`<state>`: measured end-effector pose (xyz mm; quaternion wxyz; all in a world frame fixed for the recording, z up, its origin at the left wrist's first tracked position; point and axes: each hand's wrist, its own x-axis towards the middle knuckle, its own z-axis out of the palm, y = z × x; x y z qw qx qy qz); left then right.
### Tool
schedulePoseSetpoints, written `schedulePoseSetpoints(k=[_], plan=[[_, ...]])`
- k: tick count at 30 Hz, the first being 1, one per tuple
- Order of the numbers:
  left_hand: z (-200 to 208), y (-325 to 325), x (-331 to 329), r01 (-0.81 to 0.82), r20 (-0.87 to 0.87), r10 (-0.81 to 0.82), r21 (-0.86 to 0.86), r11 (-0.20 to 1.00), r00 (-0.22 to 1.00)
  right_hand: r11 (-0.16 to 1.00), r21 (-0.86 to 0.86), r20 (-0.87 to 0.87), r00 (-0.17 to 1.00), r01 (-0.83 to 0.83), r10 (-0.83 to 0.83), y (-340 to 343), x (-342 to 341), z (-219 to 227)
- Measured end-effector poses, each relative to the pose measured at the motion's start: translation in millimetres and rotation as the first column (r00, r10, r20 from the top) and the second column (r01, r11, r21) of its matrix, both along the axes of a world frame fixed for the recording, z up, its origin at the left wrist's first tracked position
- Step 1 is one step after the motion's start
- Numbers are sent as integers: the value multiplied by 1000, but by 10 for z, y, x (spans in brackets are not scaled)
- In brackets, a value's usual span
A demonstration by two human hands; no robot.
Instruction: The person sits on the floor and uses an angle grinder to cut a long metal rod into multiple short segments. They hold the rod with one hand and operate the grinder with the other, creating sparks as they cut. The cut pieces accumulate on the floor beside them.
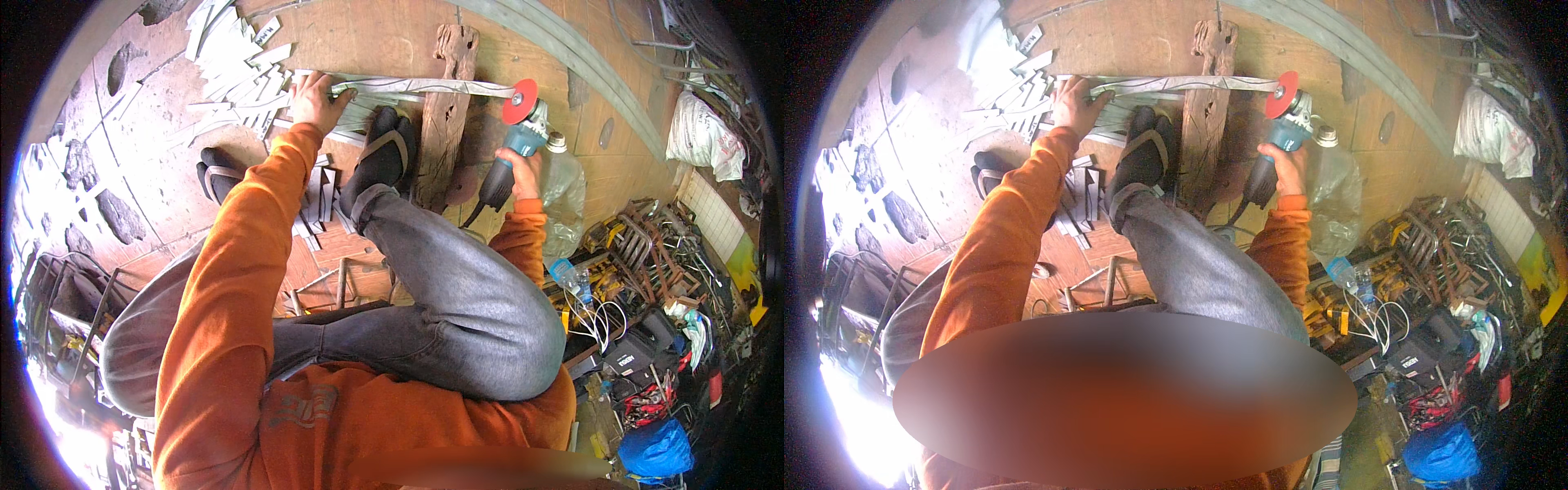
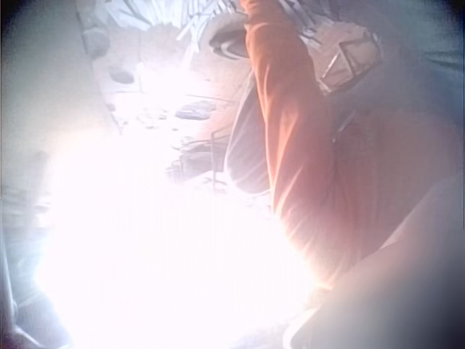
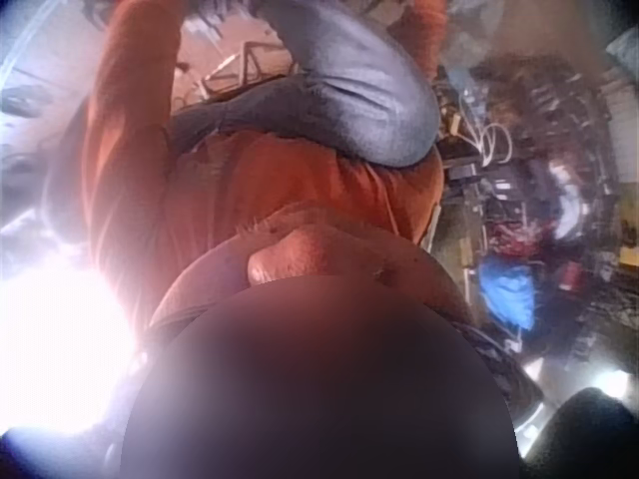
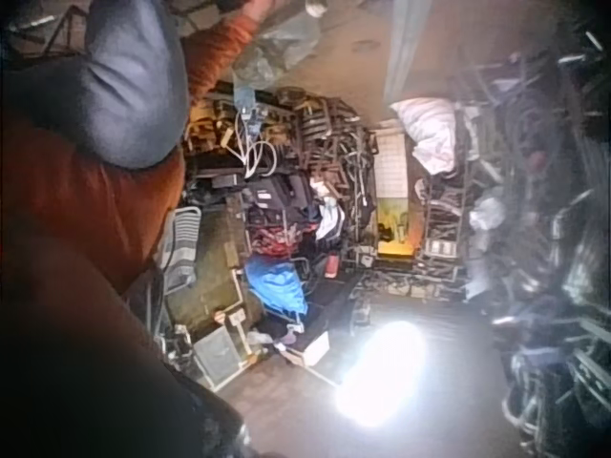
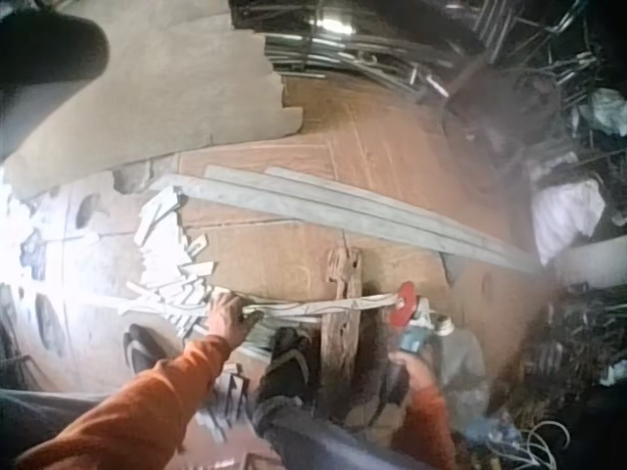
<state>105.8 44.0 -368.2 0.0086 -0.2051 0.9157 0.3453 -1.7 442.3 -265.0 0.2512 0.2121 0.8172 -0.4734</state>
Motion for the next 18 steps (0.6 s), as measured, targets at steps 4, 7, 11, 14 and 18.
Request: schedulePoseSetpoints(k=[4, 7, 11, 14, 18], plan=[[4, 4, 1, 1, -1, -1, 13, 1000, 1000, 998, -34, -36, 998, 51, -52, -12, 90, -47], [37, 3, -12, 2, -12, -2, 4, 1000, 1000, 1000, 5, -62, 998, 13, -13, 11, 192, -67], [111, 10, -9, 28, 29, -28, -4, 1000, 999, 1000, 30, -19, 1000, 2, -2, 61, 374, -23], [166, 29, 19, 121, -75, -131, -123, 985, 989, 999, -28, -32, 999, 25, -26, 77, 484, 51], [183, 98, -9, 112, 6, -112, -104, 988, 994, 991, -137, -82, 997, -9, -2, 102, 548, 226]])
